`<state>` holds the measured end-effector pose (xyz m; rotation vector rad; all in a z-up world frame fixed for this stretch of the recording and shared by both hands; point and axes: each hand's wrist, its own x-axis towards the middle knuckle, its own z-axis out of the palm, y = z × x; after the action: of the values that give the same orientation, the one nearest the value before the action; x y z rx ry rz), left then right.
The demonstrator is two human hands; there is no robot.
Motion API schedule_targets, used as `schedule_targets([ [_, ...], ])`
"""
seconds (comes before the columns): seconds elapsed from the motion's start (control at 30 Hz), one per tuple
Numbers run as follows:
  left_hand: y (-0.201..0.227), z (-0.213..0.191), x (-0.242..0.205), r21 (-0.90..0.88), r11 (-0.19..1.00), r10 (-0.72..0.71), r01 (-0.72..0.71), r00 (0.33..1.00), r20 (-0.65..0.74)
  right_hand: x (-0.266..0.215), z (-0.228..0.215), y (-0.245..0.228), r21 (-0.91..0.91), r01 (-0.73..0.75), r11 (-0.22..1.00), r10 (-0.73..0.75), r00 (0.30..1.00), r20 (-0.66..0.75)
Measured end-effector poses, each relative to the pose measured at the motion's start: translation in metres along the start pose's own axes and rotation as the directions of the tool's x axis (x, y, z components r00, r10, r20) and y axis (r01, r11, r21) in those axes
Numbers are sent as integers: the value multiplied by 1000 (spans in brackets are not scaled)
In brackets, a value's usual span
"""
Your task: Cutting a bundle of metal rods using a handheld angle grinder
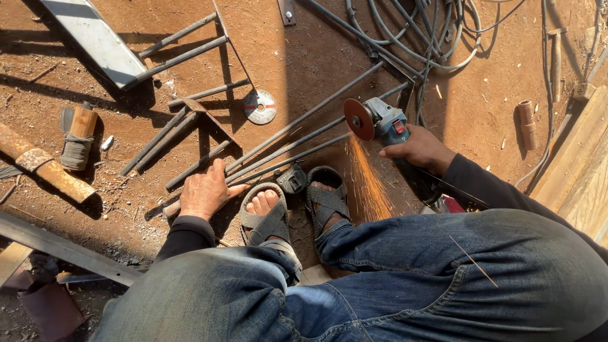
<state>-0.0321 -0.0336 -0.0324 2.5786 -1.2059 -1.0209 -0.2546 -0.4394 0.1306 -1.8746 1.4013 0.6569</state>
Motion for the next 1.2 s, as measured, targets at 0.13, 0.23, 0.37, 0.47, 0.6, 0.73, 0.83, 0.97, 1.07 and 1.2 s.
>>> schedule_targets([
  [0.13,-5,7,3,13,1000,0,0,1000,7,-16,-2,-16,58,-14,998,13,1000,12],
  [0.23,-5,6,2,-4,1000,6,-6,1000,1,-5,-1,-7,54,-6,999,5,1000,27],
  [0.37,-2,2,1,-4,1000,17,-17,1000,6,-11,-3,-9,65,-5,998,4,1000,27],
  [0.47,-2,1,1,-10,1000,19,-19,1000,15,-8,-4,-7,23,-9,1000,8,999,38],
  [0.6,-4,2,2,-32,999,27,-26,1000,16,-4,-2,0,3,-25,1000,25,1000,7],
  [0.73,-3,2,1,-19,1000,21,-21,1000,15,-19,0,-18,119,-14,993,12,1000,17],
  [0.83,-1,-3,-1,-13,1000,14,-14,1000,3,2,0,1,-30,-21,999,21,1000,1],
  [0.97,0,-6,-2,-55,998,19,-17,999,26,2,2,1,-84,-41,996,40,999,-18],
  [1.07,0,-7,-1,-58,998,17,-16,1000,18,-13,2,-11,-12,-30,999,30,999,-16],
  [1.2,-2,3,2,-32,999,22,-23,999,-24,-13,0,-11,35,-12,999,12,1000,-2],
])
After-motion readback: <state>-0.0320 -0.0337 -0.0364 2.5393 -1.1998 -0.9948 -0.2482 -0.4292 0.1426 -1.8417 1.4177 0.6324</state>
